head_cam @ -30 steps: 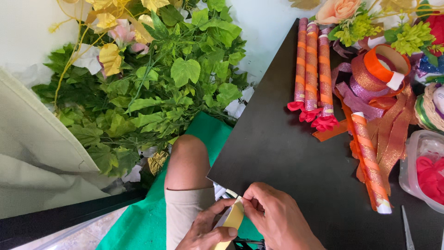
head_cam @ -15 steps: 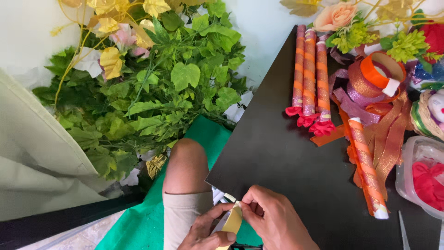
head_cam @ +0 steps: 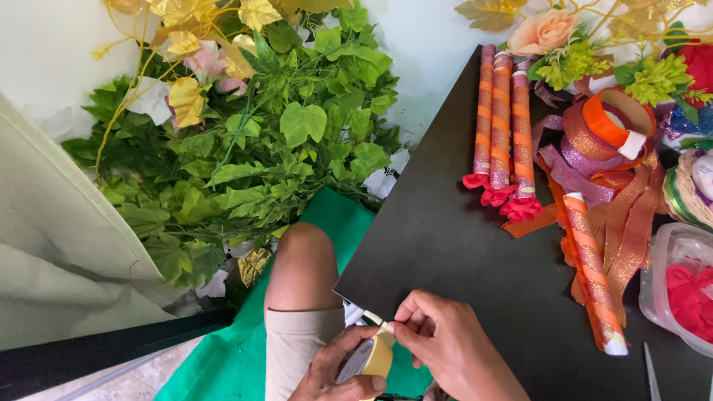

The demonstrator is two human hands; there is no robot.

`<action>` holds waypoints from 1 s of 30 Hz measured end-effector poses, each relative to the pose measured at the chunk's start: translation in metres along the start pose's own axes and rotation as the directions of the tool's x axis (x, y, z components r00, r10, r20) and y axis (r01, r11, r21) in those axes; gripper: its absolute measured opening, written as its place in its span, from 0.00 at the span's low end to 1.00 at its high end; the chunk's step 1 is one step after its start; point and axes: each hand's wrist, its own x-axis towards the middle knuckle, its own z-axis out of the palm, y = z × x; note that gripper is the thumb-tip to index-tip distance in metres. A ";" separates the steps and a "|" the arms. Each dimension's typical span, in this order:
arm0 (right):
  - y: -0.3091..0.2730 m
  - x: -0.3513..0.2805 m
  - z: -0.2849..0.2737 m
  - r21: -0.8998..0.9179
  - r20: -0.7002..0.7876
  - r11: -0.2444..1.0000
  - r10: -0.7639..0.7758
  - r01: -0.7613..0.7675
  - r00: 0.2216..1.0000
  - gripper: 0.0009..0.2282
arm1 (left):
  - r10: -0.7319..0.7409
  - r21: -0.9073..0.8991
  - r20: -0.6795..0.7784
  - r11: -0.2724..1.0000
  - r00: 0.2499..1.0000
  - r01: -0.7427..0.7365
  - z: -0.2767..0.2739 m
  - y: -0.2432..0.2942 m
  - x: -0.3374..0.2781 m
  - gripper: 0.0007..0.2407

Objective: The person wraps ribbon around a paper tube and uses scissors to cut small pieces of adhesive tape to secure it.

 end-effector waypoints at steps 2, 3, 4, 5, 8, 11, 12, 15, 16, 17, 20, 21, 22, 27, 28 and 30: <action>0.007 0.004 0.000 0.032 0.012 0.998 -0.045 0.045 0.999 0.06 | 0.030 0.023 -0.004 0.999 1.000 -0.030 -0.001 -0.009 0.002 0.28; 0.010 0.007 0.000 0.063 0.020 0.994 -0.090 0.089 0.996 0.07 | 0.061 0.045 -0.006 0.997 0.998 -0.061 -0.001 -0.014 0.003 0.28; 0.006 0.006 0.000 0.062 0.021 0.994 -0.092 0.090 0.996 0.07 | 0.062 0.046 -0.008 0.997 0.998 -0.061 -0.001 -0.011 0.002 0.28; 0.002 0.006 -0.001 0.050 0.012 0.997 -0.052 0.051 0.999 0.07 | 0.049 0.042 -0.002 0.998 0.999 -0.049 -0.001 -0.008 0.002 0.28; -0.002 0.006 -0.002 0.077 0.014 0.997 0.010 -0.011 1.000 0.08 | 0.050 0.030 0.000 0.998 0.999 -0.050 -0.001 -0.010 0.000 0.28; -0.003 0.004 -0.006 -0.004 0.012 1.000 0.019 -0.019 1.000 0.11 | 0.069 0.020 0.001 0.997 0.998 -0.069 -0.001 -0.008 0.000 0.28; -0.004 0.002 -0.007 -0.123 0.003 0.992 0.007 -0.007 1.000 0.12 | 0.069 0.018 0.004 0.997 0.998 -0.069 -0.001 -0.007 0.000 0.28; 0.006 0.005 -0.007 -0.130 0.028 0.991 -0.031 0.035 0.999 0.12 | 0.028 0.027 -0.032 0.999 0.999 -0.027 0.000 -0.006 -0.003 0.29; 0.008 0.004 -0.009 -0.128 0.027 0.991 -0.031 0.034 0.999 0.12 | 0.027 0.028 -0.031 0.999 0.999 -0.026 0.000 -0.002 -0.003 0.29; 0.009 0.003 -0.010 -0.147 0.023 0.989 -0.032 0.035 0.999 0.12 | 0.022 0.028 -0.027 0.999 0.999 -0.021 0.000 0.001 -0.005 0.29; 0.010 -0.001 -0.014 -0.155 0.033 0.988 -0.013 0.018 0.999 0.12 | 0.010 0.055 -0.028 0.998 1.000 -0.009 0.001 0.009 -0.007 0.28; 0.010 -0.002 -0.016 -0.145 0.041 0.989 0.004 0.002 0.999 0.12 | 0.009 0.084 -0.031 0.996 0.999 -0.006 0.002 0.012 -0.006 0.27; 0.010 -0.002 -0.018 -0.145 0.041 0.989 0.004 0.002 0.999 0.12 | 0.009 0.083 -0.030 0.997 0.999 -0.006 0.002 0.008 -0.006 0.27; -0.010 -0.008 -0.023 -0.106 0.067 0.994 0.044 -0.037 0.997 0.10 | -0.029 0.113 -0.043 0.993 0.999 0.034 0.000 0.003 -0.005 0.28; -0.017 -0.010 -0.022 -0.108 0.068 0.994 0.044 -0.036 0.997 0.10 | -0.028 0.112 -0.044 0.993 0.999 0.033 0.001 0.008 -0.005 0.28; -0.032 -0.016 -0.018 -0.173 0.040 0.974 0.157 -0.148 0.987 0.13 | -0.088 0.040 -0.023 0.995 0.996 0.089 0.003 0.018 -0.008 0.27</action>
